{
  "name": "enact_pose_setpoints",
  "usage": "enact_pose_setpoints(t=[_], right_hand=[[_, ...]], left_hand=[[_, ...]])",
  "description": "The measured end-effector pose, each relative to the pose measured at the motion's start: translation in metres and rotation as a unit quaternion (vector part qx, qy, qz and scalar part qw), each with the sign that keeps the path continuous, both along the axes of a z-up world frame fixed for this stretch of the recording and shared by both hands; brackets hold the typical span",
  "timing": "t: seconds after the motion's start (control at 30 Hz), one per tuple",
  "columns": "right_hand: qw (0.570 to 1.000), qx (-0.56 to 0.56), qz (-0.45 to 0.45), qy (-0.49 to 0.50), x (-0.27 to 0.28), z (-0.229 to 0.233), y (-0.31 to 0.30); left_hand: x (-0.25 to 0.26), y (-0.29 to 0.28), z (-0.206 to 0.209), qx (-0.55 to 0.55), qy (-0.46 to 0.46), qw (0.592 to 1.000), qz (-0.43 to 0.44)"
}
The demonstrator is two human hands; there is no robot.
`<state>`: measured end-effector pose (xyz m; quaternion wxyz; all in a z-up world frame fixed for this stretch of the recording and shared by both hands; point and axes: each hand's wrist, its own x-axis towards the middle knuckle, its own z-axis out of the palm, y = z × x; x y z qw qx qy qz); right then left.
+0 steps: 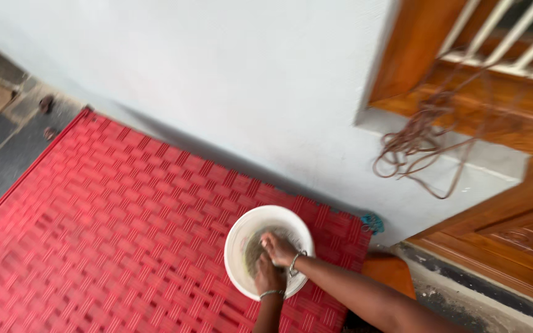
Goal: The person wipes the white metal grille and wooden frame of a door using a cloth. They repeatedly dip the cloth into a bucket of soapy water, wring it out, and continue wiping the door surface.
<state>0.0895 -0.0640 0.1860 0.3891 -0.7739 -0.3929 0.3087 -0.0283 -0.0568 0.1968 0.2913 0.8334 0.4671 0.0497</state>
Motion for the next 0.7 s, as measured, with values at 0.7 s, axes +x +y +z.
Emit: enact_pose_setpoints(t=[0.7], right_hand=[[0.936,-0.136,-0.293,-0.138,0.256,0.162,-0.6]], left_hand=[[0.268,-0.241,0.195,-0.288,-0.113,0.869,-0.385]])
